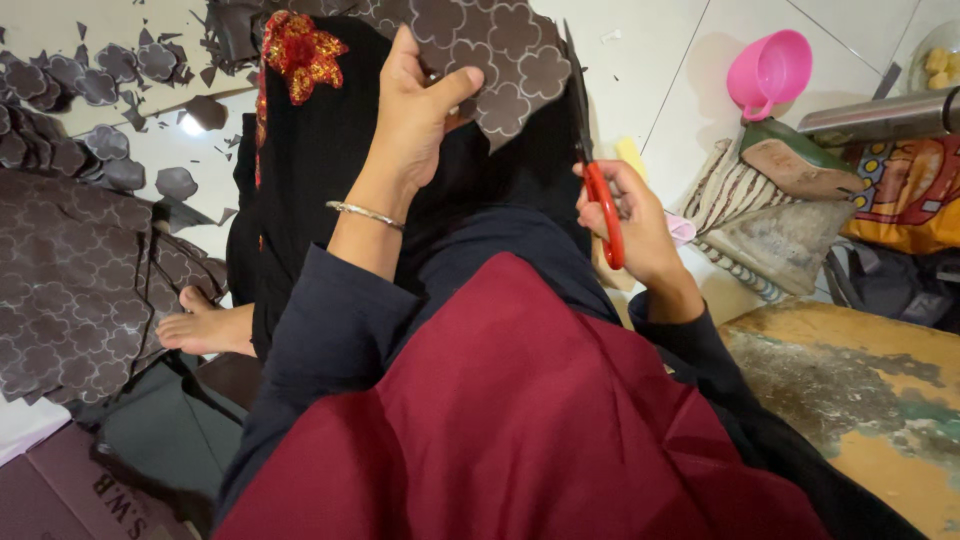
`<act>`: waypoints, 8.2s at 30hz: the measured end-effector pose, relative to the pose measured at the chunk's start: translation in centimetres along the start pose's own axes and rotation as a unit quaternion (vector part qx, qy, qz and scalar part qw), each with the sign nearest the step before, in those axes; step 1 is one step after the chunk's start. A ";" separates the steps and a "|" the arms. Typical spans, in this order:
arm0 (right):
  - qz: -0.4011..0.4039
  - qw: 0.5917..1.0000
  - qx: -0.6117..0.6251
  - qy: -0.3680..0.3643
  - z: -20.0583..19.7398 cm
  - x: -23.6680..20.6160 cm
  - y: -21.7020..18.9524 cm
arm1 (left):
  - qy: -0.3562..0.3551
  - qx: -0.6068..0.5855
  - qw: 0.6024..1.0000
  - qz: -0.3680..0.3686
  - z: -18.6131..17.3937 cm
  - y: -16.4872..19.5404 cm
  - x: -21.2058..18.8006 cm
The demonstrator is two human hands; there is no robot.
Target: The person sits on the floor and uses red-handled scissors to cut a brown patterned fabric into small, cloud-like shapes. The person holds the fabric with one hand and cuts with the other, repeatedly trimming the edges to match the pattern.
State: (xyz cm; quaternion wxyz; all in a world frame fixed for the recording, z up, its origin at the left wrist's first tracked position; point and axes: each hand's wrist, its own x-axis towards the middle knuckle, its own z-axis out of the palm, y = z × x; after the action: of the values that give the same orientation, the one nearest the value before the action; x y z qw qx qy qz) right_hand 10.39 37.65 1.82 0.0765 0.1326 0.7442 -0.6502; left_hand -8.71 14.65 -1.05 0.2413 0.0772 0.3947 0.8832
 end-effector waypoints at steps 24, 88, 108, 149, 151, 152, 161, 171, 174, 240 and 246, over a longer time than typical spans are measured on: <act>-0.012 1.000 0.009 -0.014 0.4 -0.2 3.0 | 0.050 -0.140 0.988 -0.031 -2.1 -2.3 0.2; 0.014 0.996 -0.084 -0.030 1.8 2.1 3.8 | 0.006 0.200 0.979 0.031 -1.7 -2.9 0.6; 0.051 0.995 0.039 -0.071 4.3 4.4 3.2 | 0.011 0.205 0.978 0.029 -1.8 -3.0 0.4; -0.015 0.983 0.131 -0.129 4.8 4.9 1.9 | -0.011 0.143 0.989 0.026 -1.8 -3.2 0.0; -0.011 0.985 0.120 -0.127 4.8 4.9 1.9 | -0.012 0.153 0.988 0.024 -1.9 -3.1 0.0; -0.007 0.985 0.117 -0.125 4.8 4.9 2.0 | -0.013 0.159 0.987 0.023 -1.9 -3.1 -0.1; 0.058 0.972 0.172 -0.146 4.8 5.4 3.0 | 0.001 0.170 0.985 0.014 -1.7 -3.2 0.1; 0.010 0.988 0.115 -0.101 5.6 5.3 2.6 | 0.002 0.178 0.984 0.022 -1.5 -3.4 0.1; 0.015 0.994 0.065 -0.091 5.3 5.4 2.4 | 0.014 0.186 0.982 0.026 -1.5 -3.3 0.1; 0.046 0.986 0.093 -0.131 3.4 5.6 1.3 | 0.006 0.136 0.989 0.052 -1.5 -3.1 0.6; 0.009 0.989 0.074 -0.126 3.3 5.9 1.3 | 0.019 0.148 0.987 0.054 -1.8 -3.4 0.5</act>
State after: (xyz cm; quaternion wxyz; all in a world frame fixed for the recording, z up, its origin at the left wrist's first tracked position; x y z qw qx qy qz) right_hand 4.97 35.11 -1.56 0.1658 0.0612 0.6772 -0.7143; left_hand -8.49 15.68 -4.83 0.1719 0.1165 0.5210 0.8279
